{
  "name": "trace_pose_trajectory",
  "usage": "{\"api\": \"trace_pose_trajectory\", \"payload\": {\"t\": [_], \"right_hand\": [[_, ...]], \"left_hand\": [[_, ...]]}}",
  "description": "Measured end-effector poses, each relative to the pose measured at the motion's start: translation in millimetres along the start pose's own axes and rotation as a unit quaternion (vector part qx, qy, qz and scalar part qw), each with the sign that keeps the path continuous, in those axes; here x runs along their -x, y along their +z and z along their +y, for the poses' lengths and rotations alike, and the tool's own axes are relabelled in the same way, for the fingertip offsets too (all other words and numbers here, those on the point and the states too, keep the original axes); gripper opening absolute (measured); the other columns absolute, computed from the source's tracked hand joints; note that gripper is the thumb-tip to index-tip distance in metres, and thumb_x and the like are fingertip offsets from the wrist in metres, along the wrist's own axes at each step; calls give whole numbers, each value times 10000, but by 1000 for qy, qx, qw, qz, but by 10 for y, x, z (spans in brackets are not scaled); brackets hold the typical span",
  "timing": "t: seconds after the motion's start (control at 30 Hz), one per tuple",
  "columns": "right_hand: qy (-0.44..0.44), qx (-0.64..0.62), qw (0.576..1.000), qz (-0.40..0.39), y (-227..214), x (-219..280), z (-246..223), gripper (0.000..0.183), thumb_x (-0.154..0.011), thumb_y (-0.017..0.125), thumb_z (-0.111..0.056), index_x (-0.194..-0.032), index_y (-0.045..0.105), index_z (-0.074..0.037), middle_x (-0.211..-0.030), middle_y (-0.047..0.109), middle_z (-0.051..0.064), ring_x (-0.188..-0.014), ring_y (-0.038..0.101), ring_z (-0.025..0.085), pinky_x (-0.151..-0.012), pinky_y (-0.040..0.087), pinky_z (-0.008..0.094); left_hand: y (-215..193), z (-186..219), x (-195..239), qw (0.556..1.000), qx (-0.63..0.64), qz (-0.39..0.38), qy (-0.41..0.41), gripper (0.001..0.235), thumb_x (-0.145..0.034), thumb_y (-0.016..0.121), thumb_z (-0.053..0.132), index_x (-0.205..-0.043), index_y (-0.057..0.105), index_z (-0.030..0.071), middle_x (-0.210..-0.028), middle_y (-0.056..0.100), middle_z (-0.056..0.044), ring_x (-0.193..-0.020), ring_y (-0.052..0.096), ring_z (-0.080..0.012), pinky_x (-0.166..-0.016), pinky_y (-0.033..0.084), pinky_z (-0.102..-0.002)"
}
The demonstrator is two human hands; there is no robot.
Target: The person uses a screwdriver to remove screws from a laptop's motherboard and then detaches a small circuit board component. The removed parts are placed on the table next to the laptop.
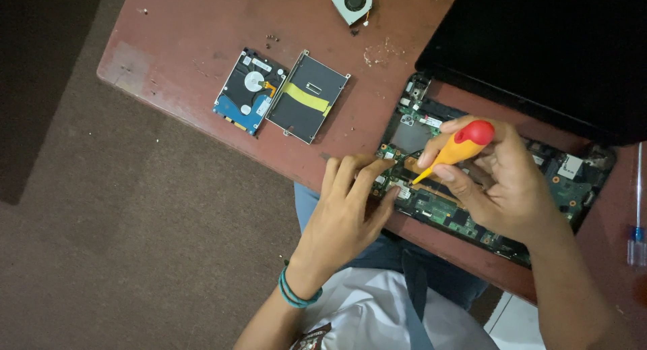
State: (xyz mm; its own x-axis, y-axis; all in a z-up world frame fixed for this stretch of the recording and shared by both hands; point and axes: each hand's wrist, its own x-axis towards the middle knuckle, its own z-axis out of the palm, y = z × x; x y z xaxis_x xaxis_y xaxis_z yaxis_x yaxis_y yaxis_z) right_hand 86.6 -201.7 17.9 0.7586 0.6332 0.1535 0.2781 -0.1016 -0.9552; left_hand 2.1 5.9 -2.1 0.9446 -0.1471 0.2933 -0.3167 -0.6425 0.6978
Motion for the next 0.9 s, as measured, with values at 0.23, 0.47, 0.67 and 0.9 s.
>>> {"api": "trace_pose_trajectory", "payload": {"t": [0.23, 0.47, 0.67, 0.9], "right_hand": [[21, 34, 999, 7, 4, 46, 7, 412, -1028, 529, -113, -1393, 362, -21, -1110, 717, 104, -1166, 699, 212, -1085, 557, 348], [-19, 58, 998, 10, 27, 33, 15, 393, -1032, 537, -114, -1367, 366, -2, -1131, 705, 141, -1122, 718, 234, -1085, 573, 380], [-8, 102, 995, 18, 5, 21, -26, 409, -1025, 550, -178, -1365, 414, 3, -1142, 694, 137, -1096, 724, 219, -991, 599, 338], [-8, 152, 988, 11, -26, 44, -6, 468, -1010, 581, -212, -1416, 499, 6, -1167, 585, 136, -1040, 652, 213, -859, 622, 272]], "left_hand": [[-18, 26, -17, 1000, -20, -4, 5, 252, -1057, 615, 130, -1276, 546, 25, -1147, 540, -164, -902, 468, -298, -822, 437, -402], [-27, 59, -107, 999, 22, 1, 27, 252, -1047, 635, 167, -1273, 590, 63, -1227, 567, -127, -1004, 498, -284, -935, 411, -416], [46, -86, -227, 992, 106, -16, 64, 122, -1031, 653, 115, -1137, 641, 54, -1185, 586, -94, -1036, 508, -290, -968, 432, -422], [62, -114, -234, 990, 122, -37, 61, 130, -1039, 632, 127, -1146, 652, 55, -1180, 592, -79, -1037, 511, -271, -963, 460, -386]]}}
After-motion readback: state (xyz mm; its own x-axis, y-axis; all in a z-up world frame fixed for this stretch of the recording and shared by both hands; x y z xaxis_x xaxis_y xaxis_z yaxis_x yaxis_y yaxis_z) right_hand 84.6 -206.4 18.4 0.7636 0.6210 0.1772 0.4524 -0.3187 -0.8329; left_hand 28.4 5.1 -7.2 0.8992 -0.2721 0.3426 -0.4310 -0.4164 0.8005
